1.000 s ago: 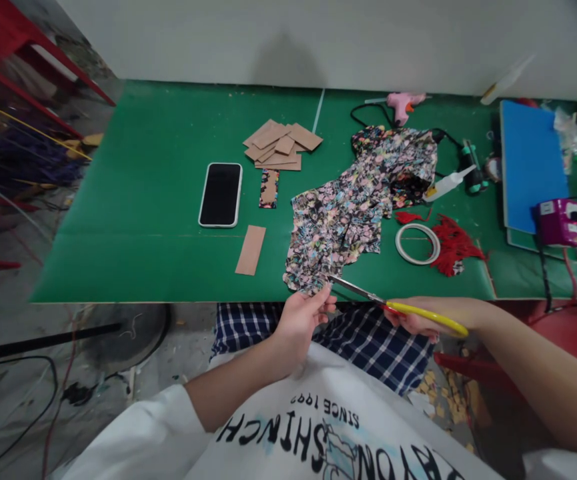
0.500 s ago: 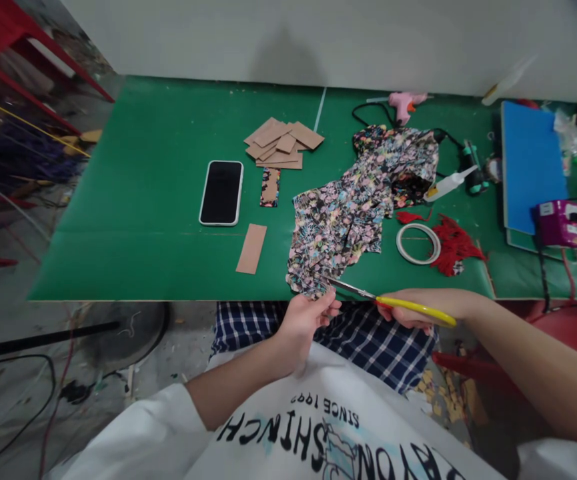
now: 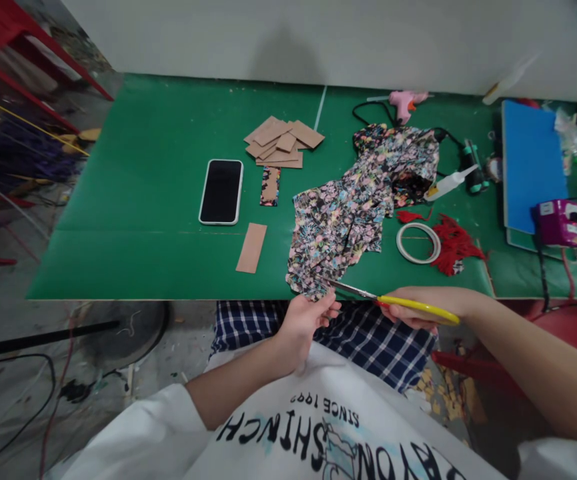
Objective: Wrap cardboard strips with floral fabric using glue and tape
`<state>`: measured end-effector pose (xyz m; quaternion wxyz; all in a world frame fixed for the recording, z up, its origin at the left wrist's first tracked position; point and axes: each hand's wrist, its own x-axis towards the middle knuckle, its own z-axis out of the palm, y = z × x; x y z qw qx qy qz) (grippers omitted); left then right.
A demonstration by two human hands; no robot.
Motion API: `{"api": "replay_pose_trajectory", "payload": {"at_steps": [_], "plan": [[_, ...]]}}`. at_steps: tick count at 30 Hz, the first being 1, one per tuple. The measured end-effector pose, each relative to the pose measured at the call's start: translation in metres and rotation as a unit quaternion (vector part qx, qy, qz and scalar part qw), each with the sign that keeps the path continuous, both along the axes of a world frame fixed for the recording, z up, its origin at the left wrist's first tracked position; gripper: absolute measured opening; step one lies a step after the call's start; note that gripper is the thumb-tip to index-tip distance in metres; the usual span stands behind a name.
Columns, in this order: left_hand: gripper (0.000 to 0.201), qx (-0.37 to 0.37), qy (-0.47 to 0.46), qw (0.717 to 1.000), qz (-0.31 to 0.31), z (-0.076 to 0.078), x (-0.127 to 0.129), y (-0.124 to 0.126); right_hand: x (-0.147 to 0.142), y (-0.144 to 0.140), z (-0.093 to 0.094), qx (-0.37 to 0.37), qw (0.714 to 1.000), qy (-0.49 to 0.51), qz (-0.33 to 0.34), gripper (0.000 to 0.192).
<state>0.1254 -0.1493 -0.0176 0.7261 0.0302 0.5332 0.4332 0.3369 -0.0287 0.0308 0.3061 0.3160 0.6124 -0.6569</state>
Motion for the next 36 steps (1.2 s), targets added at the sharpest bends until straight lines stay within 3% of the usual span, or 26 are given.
{"api": "replay_pose_trajectory", "payload": {"at_steps": [23, 36], "plan": [[0.044, 0.006, 0.011, 1.000, -0.009, 0.001, 0.002, -0.003, -0.010, -0.002, 0.002, -0.027, 0.995, -0.079, -0.051, 0.049], [0.035, 0.012, 0.023, 0.999, -0.024, -0.001, 0.001, -0.004, -0.002, -0.006, -0.002, -0.041, 0.998, -0.047, -0.033, 0.049]]}}
